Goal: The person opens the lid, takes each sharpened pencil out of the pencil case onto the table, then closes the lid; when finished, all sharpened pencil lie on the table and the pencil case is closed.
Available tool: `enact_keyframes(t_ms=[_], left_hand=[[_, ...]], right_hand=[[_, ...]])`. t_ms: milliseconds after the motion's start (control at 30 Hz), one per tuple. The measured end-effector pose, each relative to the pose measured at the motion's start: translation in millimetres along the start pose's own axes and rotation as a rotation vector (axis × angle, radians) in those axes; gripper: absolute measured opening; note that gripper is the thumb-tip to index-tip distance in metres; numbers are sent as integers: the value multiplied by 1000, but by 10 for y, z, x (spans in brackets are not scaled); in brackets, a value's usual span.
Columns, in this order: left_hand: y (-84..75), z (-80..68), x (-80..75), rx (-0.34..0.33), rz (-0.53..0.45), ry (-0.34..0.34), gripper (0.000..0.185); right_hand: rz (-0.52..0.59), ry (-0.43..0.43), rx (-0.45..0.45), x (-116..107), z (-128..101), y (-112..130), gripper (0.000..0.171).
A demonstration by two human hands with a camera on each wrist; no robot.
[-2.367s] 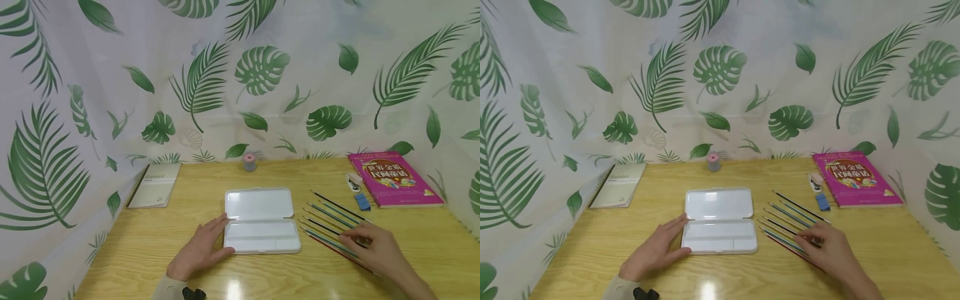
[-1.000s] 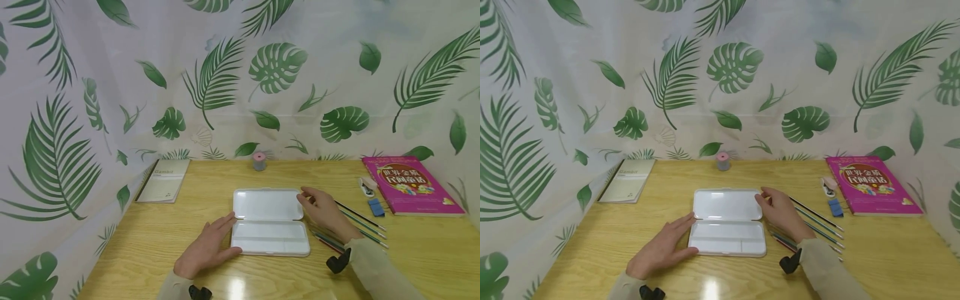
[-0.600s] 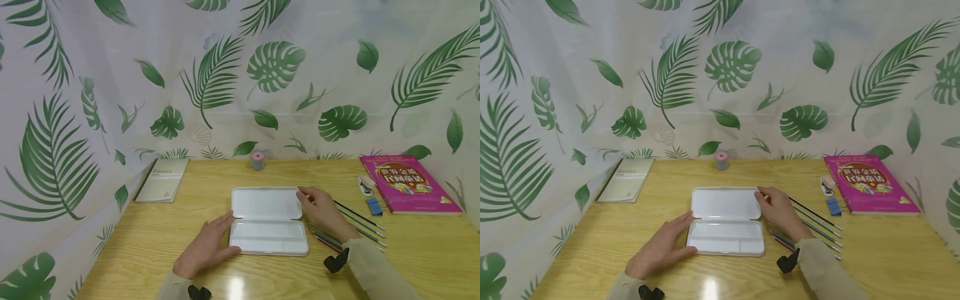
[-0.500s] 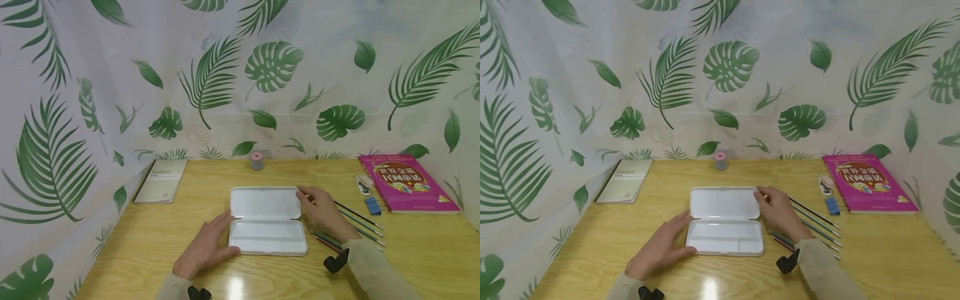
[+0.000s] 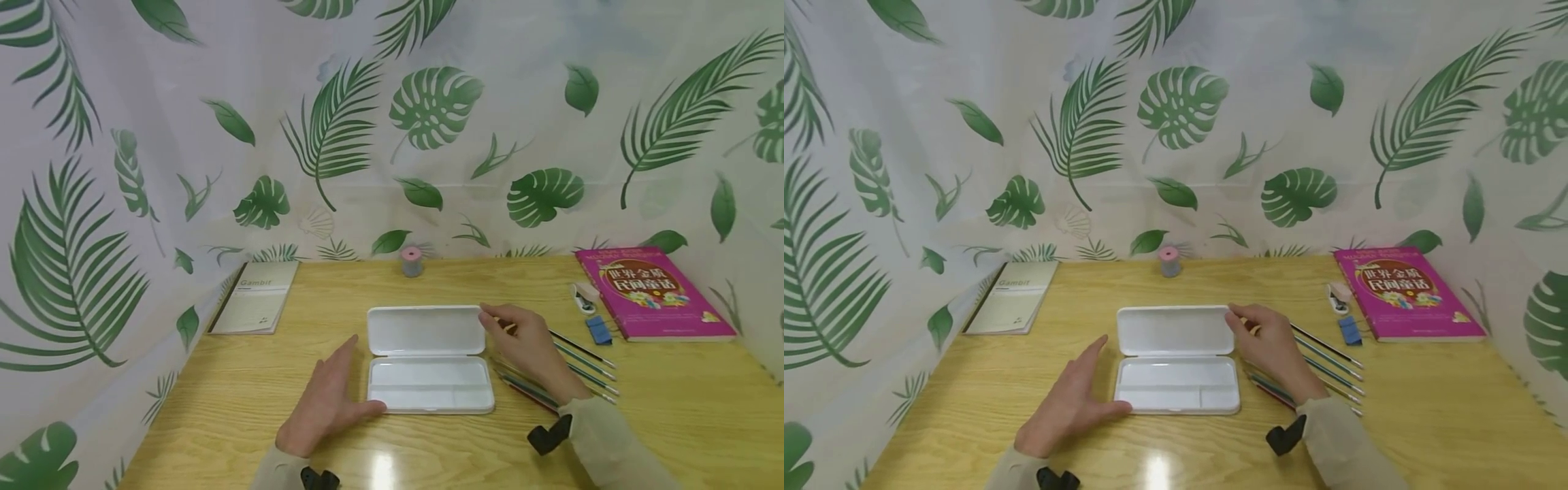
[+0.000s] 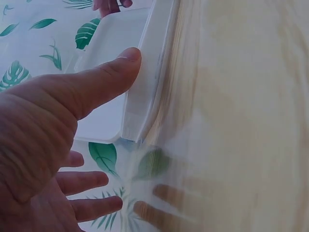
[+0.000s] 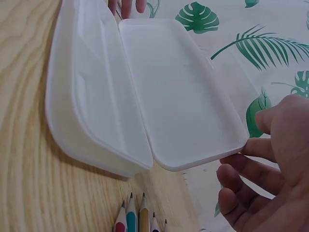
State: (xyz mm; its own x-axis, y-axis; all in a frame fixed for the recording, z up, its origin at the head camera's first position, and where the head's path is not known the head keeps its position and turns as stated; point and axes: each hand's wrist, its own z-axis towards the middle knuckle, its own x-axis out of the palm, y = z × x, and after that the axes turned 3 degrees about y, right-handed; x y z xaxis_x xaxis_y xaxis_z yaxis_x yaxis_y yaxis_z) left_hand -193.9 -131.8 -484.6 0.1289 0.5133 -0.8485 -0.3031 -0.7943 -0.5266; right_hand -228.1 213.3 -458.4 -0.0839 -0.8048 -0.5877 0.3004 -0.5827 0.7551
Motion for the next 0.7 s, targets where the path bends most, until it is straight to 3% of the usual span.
enact_keyframes(t_ms=[267, 467, 700], left_hand=[[-9, 5, 3, -46, -6, -12, 135], [-17, -3, 22, -57, -8, -34, 146], [-40, -6, 29, 27, -5, -57, 144]], right_hand=[[69, -109, -86, -18, -101, 10, 18], [74, -131, -184, -18, -198, -4, 8], [97, -118, -211, -28, -339, 12, 12]])
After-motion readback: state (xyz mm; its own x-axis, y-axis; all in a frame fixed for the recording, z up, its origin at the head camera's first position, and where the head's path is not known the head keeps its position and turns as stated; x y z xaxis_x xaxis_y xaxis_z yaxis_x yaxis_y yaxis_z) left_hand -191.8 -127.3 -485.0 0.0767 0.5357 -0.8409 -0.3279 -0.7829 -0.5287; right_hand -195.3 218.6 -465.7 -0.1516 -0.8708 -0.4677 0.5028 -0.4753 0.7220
